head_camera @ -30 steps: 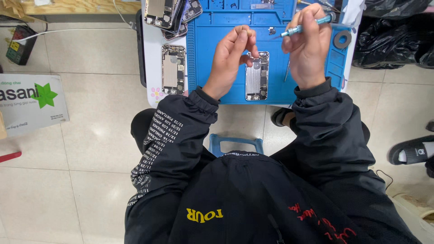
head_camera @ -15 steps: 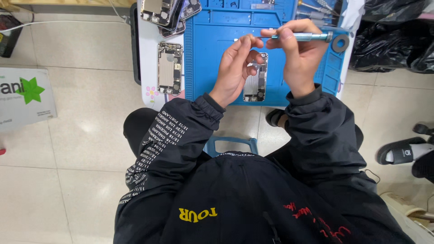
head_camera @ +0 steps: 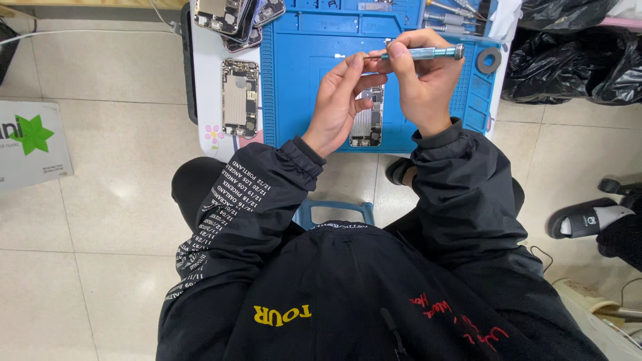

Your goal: The person uses a screwdriver to remove screws from a disassembled smartphone frame placed on a blue work mat. They then use tweezers to carefully lift and remove a small internal component from the device.

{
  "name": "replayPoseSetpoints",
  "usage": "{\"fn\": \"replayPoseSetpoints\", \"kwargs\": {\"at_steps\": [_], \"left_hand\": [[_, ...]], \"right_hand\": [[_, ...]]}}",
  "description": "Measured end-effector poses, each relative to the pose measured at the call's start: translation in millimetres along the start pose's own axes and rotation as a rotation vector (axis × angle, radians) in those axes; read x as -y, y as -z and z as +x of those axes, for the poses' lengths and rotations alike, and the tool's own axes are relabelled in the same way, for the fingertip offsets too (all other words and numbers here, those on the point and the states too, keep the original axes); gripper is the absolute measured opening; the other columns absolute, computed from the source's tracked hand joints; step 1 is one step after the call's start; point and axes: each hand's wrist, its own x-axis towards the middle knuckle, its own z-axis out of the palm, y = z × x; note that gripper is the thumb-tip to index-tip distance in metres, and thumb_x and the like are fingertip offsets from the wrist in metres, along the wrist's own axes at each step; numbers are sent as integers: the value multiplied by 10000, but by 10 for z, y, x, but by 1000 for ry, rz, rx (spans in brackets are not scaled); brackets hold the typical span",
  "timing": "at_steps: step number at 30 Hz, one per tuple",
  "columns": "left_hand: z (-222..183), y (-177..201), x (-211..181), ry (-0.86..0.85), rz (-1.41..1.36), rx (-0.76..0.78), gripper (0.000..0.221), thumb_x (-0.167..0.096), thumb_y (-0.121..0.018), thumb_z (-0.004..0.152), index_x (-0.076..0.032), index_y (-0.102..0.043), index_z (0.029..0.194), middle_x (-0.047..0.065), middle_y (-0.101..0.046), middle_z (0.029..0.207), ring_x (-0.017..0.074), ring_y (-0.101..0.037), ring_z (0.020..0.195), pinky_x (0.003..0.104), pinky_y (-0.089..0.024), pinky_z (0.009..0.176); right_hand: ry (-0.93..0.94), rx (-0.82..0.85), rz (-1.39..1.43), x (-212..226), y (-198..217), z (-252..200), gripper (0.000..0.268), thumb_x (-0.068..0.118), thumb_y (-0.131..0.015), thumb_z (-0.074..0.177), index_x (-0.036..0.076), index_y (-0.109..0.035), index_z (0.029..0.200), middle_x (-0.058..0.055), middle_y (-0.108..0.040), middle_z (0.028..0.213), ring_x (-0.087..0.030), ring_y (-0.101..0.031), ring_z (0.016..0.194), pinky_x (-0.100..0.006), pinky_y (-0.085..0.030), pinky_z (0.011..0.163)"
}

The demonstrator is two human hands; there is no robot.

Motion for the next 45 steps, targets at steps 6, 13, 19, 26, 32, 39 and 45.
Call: {"fn": "replayPoseSetpoints", "kwargs": {"at_steps": [6,13,19,26,32,39,45], "left_hand": [[1,12,19,-2,-2,-8,349,-408,-661,1030,-109,-720,1200,12,-738,1124,156,-755,1036,210,-603,591],[-15,14,29,1,-20,-13,327,-390,-674,1029,-108,-731,1184,15,-748,1116,155,-758,1029,216,-607,590],[-27,1,8,19,-19,-31,335,-381,-678,1024,-100,-717,1203,26,-746,1116,163,-756,1026,219,-618,581],[-78,-39,-54,-2,93,14,358,-387,-667,1030,-98,-745,1225,33,-763,1131,196,-773,1063,225,-615,596],[-104,-53,-38,9,51,43,355,-363,-654,1046,-84,-751,1242,68,-778,1153,213,-781,1041,256,-627,627],[-121,-37,17,-13,-17,81,379,-349,-666,1040,-28,-740,1227,116,-782,1205,229,-782,1042,282,-653,646],[-294,-88,16,-289,922,33,298,-361,-481,1065,-174,-712,1074,-27,-724,1146,152,-721,918,274,-523,626]], "right_hand": [[15,19,-24,-29,27,1,244,203,-623,1135,-28,-614,1056,-178,-658,975,-375,-797,911,-446,-734,791],[-11,-25,7,-57,15,-3,209,153,-633,1121,-25,-609,1015,-143,-619,920,-388,-814,929,-430,-716,737],[-1,14,-14,-19,50,2,213,176,-618,1130,-23,-606,1056,-214,-716,949,-338,-795,871,-419,-711,774],[32,36,-22,11,112,-45,213,169,-602,1147,-29,-597,1068,-221,-699,969,-362,-795,911,-436,-709,773],[31,-4,-46,-59,184,-127,253,220,-619,1148,-16,-615,1058,-177,-662,934,-344,-777,833,-434,-709,751],[-16,-52,-15,-92,215,-167,257,234,-628,1136,-6,-609,1048,-133,-610,941,-329,-748,847,-429,-689,711],[-47,0,-15,-16,330,-222,314,349,-574,1175,38,-565,1132,-140,-596,1062,-388,-790,996,-432,-666,757]]}}
